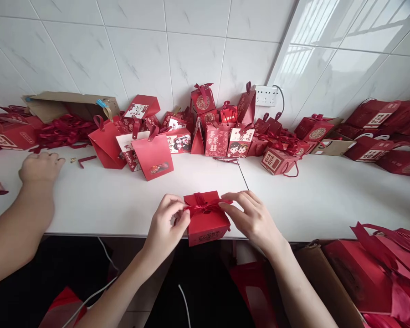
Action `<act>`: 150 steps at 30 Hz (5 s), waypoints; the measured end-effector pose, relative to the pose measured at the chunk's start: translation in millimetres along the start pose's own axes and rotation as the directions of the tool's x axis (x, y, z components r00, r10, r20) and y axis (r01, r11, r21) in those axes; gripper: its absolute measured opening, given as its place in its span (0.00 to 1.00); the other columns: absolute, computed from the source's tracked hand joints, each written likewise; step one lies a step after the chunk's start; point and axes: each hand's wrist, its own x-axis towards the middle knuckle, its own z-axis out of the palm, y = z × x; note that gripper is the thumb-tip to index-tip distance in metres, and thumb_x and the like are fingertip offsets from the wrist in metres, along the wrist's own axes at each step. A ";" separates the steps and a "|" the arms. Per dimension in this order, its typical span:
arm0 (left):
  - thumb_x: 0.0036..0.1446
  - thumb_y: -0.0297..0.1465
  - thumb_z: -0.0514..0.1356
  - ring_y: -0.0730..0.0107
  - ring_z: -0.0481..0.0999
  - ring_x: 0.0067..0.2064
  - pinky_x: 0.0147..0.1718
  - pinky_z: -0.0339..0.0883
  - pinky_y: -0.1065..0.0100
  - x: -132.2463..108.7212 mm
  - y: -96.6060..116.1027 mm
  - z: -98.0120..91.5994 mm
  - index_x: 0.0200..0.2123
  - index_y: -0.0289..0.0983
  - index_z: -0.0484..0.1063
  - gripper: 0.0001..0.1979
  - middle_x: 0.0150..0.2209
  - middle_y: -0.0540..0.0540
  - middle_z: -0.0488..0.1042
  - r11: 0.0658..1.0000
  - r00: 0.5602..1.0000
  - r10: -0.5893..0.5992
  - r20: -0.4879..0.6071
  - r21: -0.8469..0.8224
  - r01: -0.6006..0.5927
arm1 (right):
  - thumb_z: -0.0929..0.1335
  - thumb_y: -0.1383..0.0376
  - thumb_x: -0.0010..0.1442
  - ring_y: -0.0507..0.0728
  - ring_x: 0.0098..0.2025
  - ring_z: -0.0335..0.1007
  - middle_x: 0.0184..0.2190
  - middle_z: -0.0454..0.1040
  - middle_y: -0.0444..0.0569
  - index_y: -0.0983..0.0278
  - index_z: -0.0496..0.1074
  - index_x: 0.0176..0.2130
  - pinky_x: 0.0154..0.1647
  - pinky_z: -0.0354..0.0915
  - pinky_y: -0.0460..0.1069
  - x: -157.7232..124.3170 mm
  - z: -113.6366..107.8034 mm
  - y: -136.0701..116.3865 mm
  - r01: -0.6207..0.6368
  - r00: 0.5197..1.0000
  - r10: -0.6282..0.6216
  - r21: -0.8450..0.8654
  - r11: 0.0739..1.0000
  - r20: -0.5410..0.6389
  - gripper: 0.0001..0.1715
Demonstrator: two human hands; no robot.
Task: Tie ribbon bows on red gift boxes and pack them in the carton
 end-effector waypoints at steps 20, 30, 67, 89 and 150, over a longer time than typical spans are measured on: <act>0.57 0.36 0.53 0.72 0.67 0.32 0.35 0.64 0.70 10.2 8.6 7.3 0.24 0.38 0.62 0.12 0.29 0.51 0.62 0.977 0.976 -0.186 0.111 -0.085 0.196 | 0.60 0.46 0.60 0.51 0.21 0.57 0.18 0.64 0.42 0.62 0.61 0.21 0.23 0.52 0.46 26.5 15.4 -32.1 -0.819 0.572 0.727 0.309 0.483 0.380 0.26; 0.56 0.40 0.56 0.69 0.70 0.38 0.36 0.68 0.71 13.4 0.6 2.1 0.26 0.38 0.67 0.12 0.35 0.48 0.64 0.954 0.962 -0.224 0.157 -0.165 0.250 | 0.63 0.59 0.58 0.52 0.27 0.64 0.25 0.71 0.44 0.62 0.67 0.29 0.28 0.58 0.46 23.4 15.3 -20.4 -0.787 0.610 0.657 0.435 0.437 0.443 0.10; 0.54 0.47 0.54 0.75 0.55 0.25 0.24 0.51 0.72 18.7 -4.2 -10.3 0.22 0.38 0.56 0.20 0.22 0.54 0.54 0.893 0.843 -0.345 0.412 -0.131 0.430 | 0.61 0.42 0.56 0.49 0.22 0.44 0.18 0.50 0.38 0.61 0.52 0.20 0.23 0.45 0.46 7.8 18.1 -14.8 -0.832 0.538 0.652 0.459 0.311 0.534 0.30; 0.55 0.51 0.51 0.72 0.60 0.27 0.28 0.61 0.68 20.6 -31.2 -16.6 0.22 0.38 0.59 0.22 0.24 0.51 0.59 0.836 0.844 -0.249 0.475 -0.334 0.435 | 0.60 0.37 0.54 0.49 0.21 0.51 0.16 0.56 0.40 0.64 0.65 0.21 0.24 0.52 0.46 -26.2 36.3 14.6 -0.769 0.562 0.540 0.636 0.062 0.627 0.35; 0.54 0.50 0.57 0.66 0.71 0.39 0.35 0.65 0.68 -14.8 -33.6 0.0 0.46 0.40 0.63 0.24 0.42 0.45 0.69 0.747 0.890 -0.208 0.407 -0.521 0.413 | 0.78 0.55 0.39 0.64 0.63 0.50 0.62 0.50 0.55 0.55 0.49 0.61 0.60 0.54 0.59 -45.8 32.5 -6.1 -0.548 0.812 0.436 0.765 0.339 0.388 0.59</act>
